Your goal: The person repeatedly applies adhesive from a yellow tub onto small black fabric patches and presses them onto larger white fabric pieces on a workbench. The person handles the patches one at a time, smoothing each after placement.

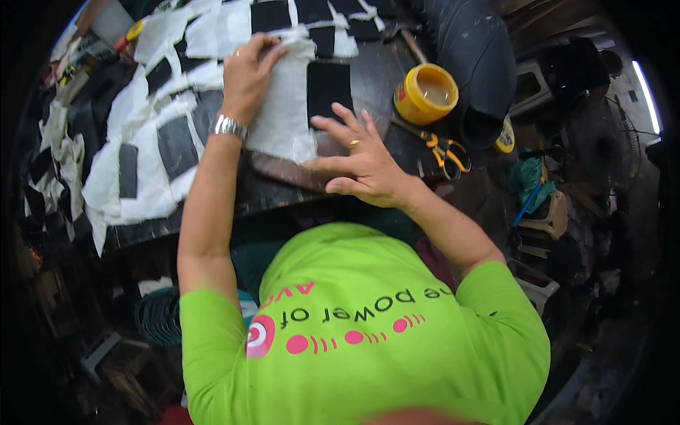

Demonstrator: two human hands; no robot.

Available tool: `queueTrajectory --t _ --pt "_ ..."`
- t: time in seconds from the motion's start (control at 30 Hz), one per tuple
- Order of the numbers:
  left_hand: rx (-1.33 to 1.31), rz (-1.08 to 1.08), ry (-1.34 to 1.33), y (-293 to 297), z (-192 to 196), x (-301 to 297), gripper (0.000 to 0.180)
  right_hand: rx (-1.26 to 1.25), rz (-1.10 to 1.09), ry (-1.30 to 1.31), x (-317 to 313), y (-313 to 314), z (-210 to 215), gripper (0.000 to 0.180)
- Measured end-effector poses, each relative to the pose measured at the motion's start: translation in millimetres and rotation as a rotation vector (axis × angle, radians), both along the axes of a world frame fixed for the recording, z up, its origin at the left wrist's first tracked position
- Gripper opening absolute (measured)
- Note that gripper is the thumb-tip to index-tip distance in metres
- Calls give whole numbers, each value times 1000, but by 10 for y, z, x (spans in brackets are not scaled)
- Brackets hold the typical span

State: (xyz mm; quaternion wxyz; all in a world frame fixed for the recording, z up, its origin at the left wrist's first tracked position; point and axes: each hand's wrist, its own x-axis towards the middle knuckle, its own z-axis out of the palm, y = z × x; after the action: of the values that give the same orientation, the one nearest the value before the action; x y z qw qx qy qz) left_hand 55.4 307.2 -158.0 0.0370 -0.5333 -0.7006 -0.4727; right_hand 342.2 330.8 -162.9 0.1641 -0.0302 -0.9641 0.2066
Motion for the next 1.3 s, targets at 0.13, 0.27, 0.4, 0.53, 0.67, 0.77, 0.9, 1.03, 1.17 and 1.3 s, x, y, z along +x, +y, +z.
queueTrajectory --t 0.13,0.27,0.4,0.53,0.67,0.77,0.9,1.03,1.17,1.3 --pt "131 -60 -32 -273 245 166 17 -579 -330 560 -177 250 99 86" --pt "230 -128 -135 -447 409 196 18 -1295 -230 410 -465 385 173 113" --pt "333 -122 -200 -534 576 -65 19 -1356 -167 397 -870 348 293 106" --pt "517 152 321 -661 1116 -694 30 -1225 -64 578 -1668 636 471 94" --pt "498 485 574 -1062 1392 -964 38 -1150 -300 357 -2747 1162 448 80" --pt "377 296 370 -1463 1103 -698 34 -822 -321 742 -3435 1310 166 85" --pt "106 172 55 -2020 498 -98 28 -210 -597 -39 -3549 1396 -128 76" --pt "35 306 -189 -2519 118 167 24 200 -441 420 -3557 830 -144 73" --pt "23 470 -272 -2804 -101 -44 20 -57 214 425 -3615 -217 -24 87" --pt "-102 539 -58 -2874 -264 -301 21 393 545 505 -3796 -988 30 76"
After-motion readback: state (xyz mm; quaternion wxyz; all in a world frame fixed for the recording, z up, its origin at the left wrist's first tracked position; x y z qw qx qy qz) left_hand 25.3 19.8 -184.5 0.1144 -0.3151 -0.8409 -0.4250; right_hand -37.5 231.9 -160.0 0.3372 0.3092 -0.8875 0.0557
